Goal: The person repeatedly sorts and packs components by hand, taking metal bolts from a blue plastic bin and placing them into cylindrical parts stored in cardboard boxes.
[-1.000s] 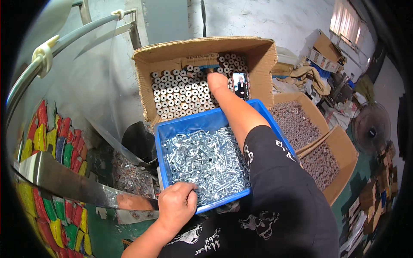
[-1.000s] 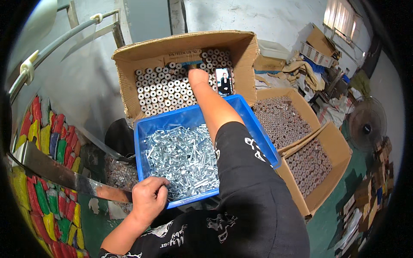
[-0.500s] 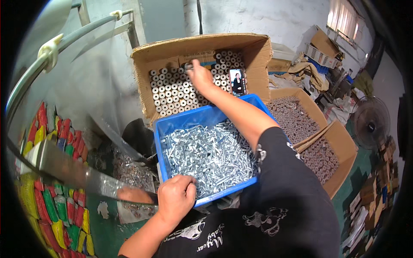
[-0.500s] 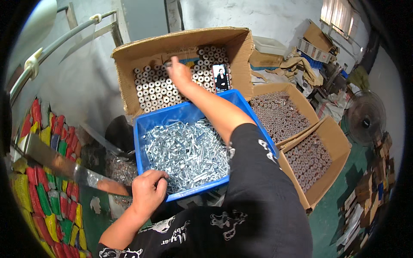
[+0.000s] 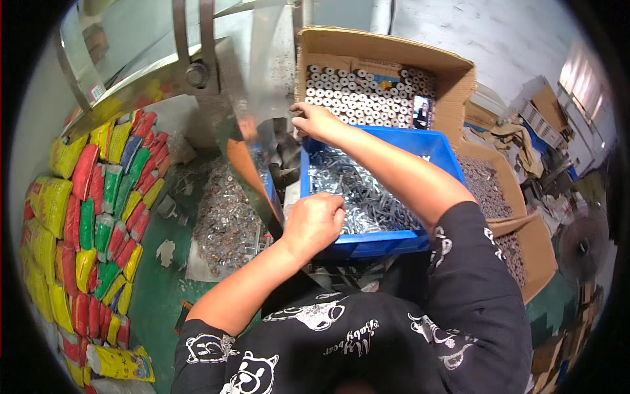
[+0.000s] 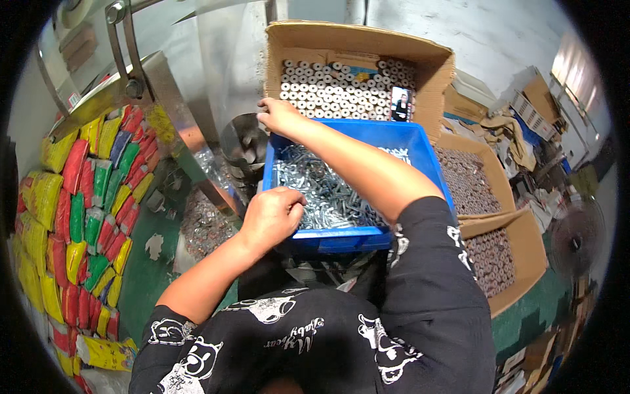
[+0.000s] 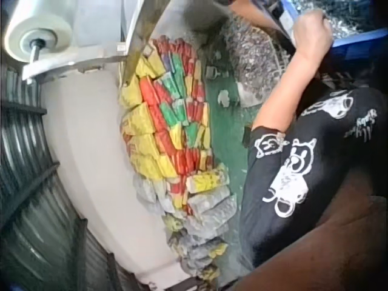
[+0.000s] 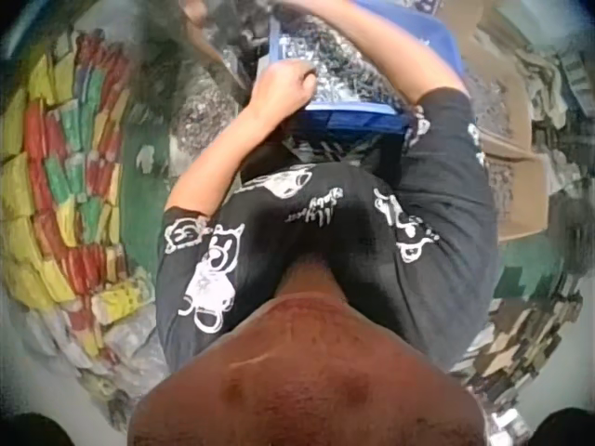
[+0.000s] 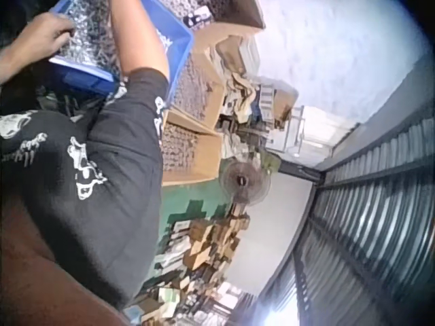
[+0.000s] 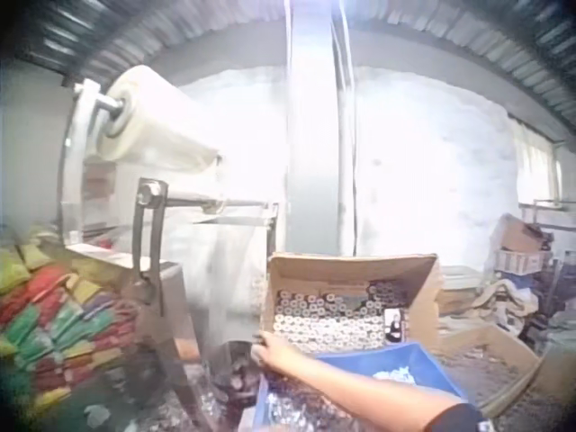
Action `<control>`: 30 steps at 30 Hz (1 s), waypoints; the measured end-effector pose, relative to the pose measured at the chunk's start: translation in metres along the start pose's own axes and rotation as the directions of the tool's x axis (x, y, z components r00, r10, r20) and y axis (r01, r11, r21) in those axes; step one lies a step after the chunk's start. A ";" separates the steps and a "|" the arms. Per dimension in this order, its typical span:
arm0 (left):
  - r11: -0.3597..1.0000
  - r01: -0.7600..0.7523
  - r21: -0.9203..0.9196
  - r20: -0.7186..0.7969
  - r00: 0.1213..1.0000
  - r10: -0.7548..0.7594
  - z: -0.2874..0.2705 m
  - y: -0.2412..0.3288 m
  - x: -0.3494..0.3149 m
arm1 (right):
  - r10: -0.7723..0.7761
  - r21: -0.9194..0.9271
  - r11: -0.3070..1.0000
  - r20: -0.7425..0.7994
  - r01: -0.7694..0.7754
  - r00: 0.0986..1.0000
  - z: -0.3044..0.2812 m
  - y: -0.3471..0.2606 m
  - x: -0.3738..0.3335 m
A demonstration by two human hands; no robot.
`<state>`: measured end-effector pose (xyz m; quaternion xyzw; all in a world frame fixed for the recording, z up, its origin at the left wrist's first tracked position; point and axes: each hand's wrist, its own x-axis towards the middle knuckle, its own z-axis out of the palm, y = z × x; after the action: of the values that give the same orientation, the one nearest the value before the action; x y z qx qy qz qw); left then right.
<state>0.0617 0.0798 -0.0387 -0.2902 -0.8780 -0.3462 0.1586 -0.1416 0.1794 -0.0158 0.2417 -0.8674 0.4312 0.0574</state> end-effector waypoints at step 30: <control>0.999 -0.032 -0.013 -0.062 0.998 0.031 -0.001 0.007 0.000 | 0.235 -0.570 0.813 0.134 -0.119 0.963 -0.161 0.139 -0.210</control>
<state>0.0661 0.0837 -0.0341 -0.2941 -0.8656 -0.3585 0.1889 -0.0406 0.4530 -0.0802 0.1742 -0.9751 0.1369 -0.0017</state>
